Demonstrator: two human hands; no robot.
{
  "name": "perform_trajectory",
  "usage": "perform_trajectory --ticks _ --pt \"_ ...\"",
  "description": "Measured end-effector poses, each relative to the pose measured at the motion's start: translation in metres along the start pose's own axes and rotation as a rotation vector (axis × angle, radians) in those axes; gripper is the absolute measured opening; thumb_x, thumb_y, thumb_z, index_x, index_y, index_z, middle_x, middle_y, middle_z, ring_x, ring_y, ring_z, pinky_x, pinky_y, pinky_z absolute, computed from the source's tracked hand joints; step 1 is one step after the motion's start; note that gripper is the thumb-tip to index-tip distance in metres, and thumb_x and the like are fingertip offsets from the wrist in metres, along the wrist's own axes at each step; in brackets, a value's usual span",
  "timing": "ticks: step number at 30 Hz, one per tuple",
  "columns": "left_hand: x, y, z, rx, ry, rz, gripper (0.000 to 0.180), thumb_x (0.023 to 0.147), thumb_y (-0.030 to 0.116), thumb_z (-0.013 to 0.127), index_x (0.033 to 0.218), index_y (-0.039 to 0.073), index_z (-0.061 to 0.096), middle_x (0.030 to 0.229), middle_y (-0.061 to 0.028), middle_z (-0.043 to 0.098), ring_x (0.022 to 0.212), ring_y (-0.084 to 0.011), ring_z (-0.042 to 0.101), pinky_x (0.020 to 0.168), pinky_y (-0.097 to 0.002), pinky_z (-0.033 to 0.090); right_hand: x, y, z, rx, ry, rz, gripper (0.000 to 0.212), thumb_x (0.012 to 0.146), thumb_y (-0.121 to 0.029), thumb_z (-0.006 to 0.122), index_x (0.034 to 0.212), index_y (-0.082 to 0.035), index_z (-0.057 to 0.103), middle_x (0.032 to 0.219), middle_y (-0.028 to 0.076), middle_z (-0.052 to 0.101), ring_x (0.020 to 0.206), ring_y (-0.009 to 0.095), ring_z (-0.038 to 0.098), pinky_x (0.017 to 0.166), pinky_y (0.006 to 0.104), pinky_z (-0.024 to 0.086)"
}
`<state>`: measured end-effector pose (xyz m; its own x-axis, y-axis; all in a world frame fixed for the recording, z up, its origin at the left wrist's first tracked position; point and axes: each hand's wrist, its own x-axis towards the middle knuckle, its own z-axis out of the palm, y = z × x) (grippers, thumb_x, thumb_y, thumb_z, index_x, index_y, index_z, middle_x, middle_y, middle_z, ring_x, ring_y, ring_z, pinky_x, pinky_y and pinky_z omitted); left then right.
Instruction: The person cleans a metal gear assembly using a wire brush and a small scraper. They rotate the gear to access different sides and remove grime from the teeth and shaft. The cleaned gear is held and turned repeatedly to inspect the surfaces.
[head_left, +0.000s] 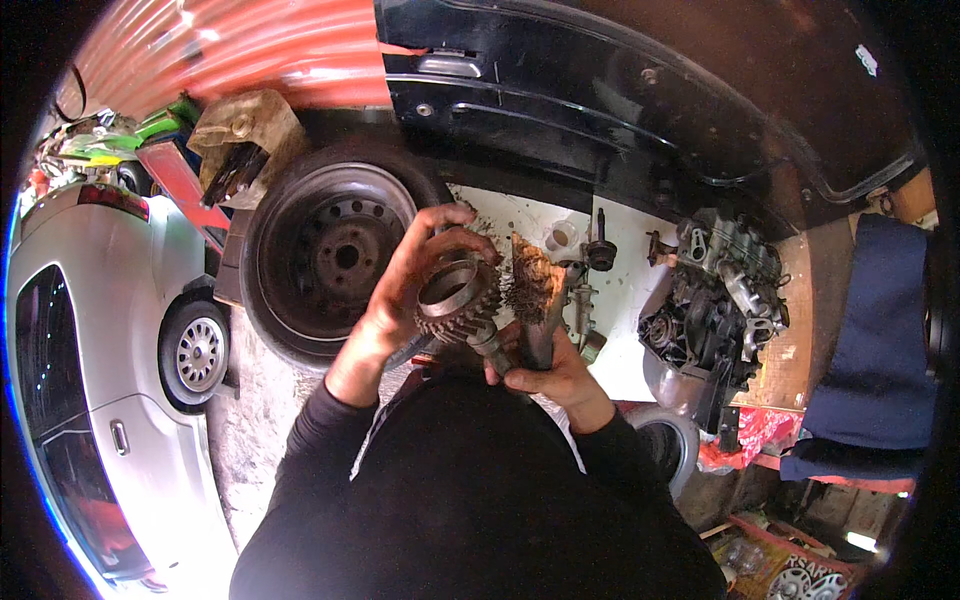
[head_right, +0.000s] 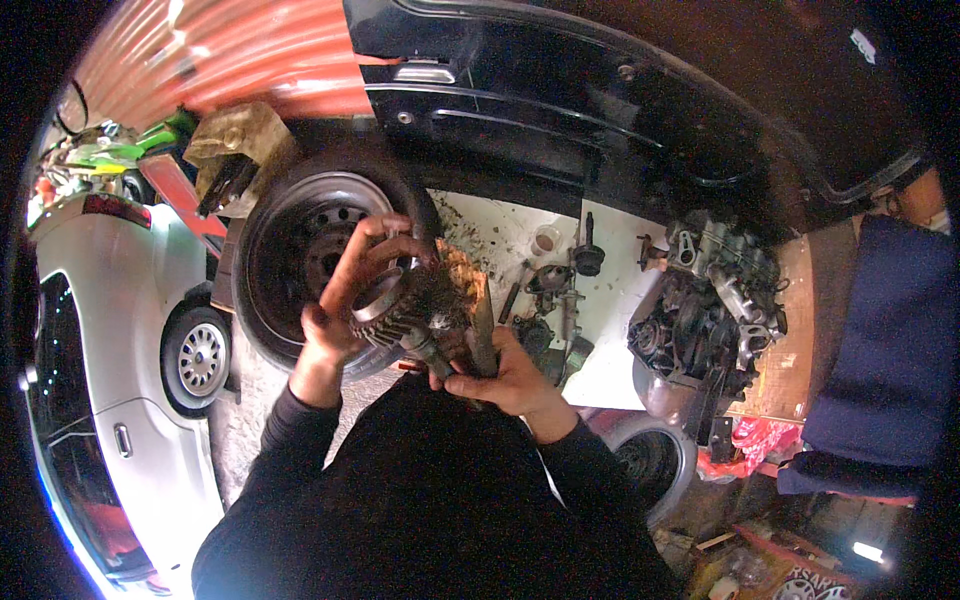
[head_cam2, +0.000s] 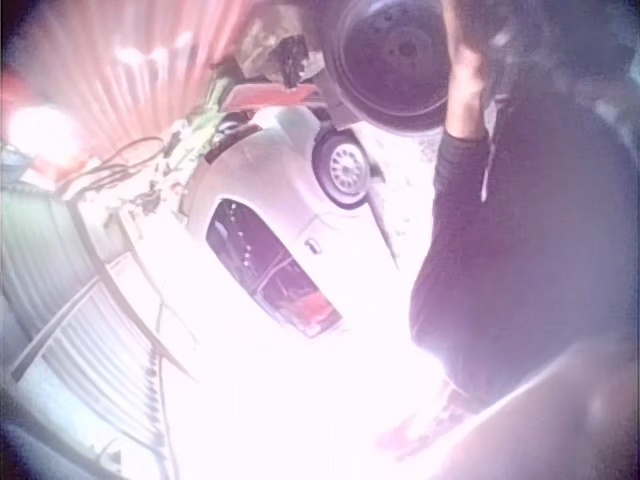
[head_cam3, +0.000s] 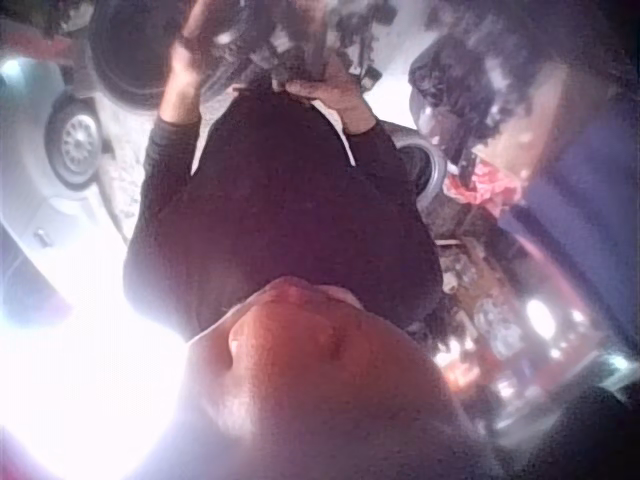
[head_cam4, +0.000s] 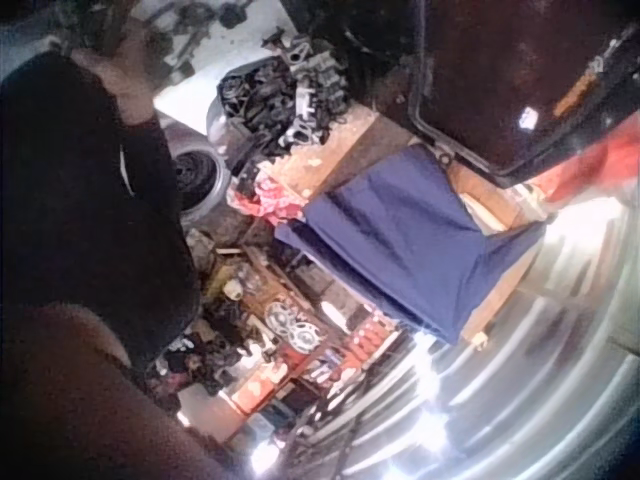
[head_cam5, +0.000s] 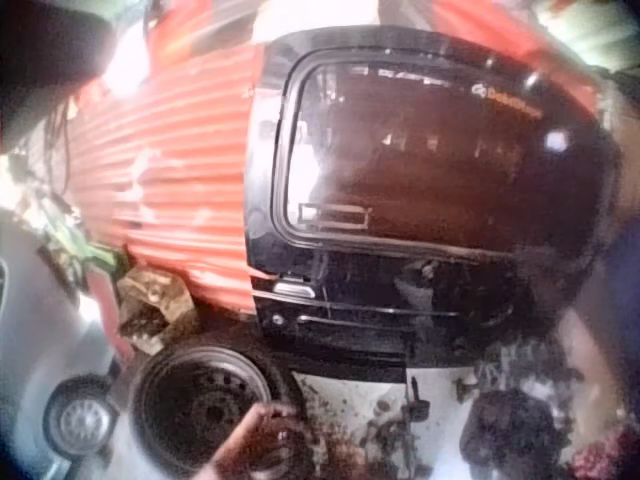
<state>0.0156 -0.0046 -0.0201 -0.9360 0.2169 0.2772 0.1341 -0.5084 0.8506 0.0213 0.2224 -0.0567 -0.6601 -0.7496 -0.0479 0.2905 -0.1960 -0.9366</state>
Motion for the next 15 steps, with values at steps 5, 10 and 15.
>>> perform_trajectory --ticks 5,10,15 --pt "-0.054 -0.069 0.021 0.023 0.296 0.064 0.057 0.095 0.025 0.067 0.140 0.000 0.042 0.122 -0.0106 0.061 0.099 -0.0170 0.062 0.088 -0.0329 0.051 0.008 0.019 0.026 0.135 0.243 -0.130 0.032 0.087 -0.012 0.076 0.114 -0.001 0.063 0.094 0.003 0.069 0.091 0.011 0.062 0.081 0.0270 0.051" --pt "-0.026 -0.050 0.038 0.423 0.358 0.332 0.030 0.103 0.020 0.056 0.124 -0.003 0.055 0.104 -0.0080 0.066 0.086 -0.0113 0.059 0.079 -0.0276 0.049 0.002 0.022 0.012 -0.061 0.345 -0.139 0.034 0.091 -0.017 0.073 0.118 -0.001 0.060 0.085 -0.001 0.064 0.069 0.007 0.056 0.059 0.0237 0.044" --pt "-0.034 -0.035 0.028 0.052 0.427 -0.182 0.027 0.107 0.026 0.050 0.116 0.001 0.054 0.085 -0.0031 0.060 0.063 -0.0088 0.054 0.054 -0.0274 0.047 0.003 0.019 -0.018 -0.030 0.582 -0.421 0.055 0.100 -0.051 0.053 0.122 0.000 0.051 0.083 0.006 0.059 0.057 0.010 0.050 0.049 0.0232 0.039"
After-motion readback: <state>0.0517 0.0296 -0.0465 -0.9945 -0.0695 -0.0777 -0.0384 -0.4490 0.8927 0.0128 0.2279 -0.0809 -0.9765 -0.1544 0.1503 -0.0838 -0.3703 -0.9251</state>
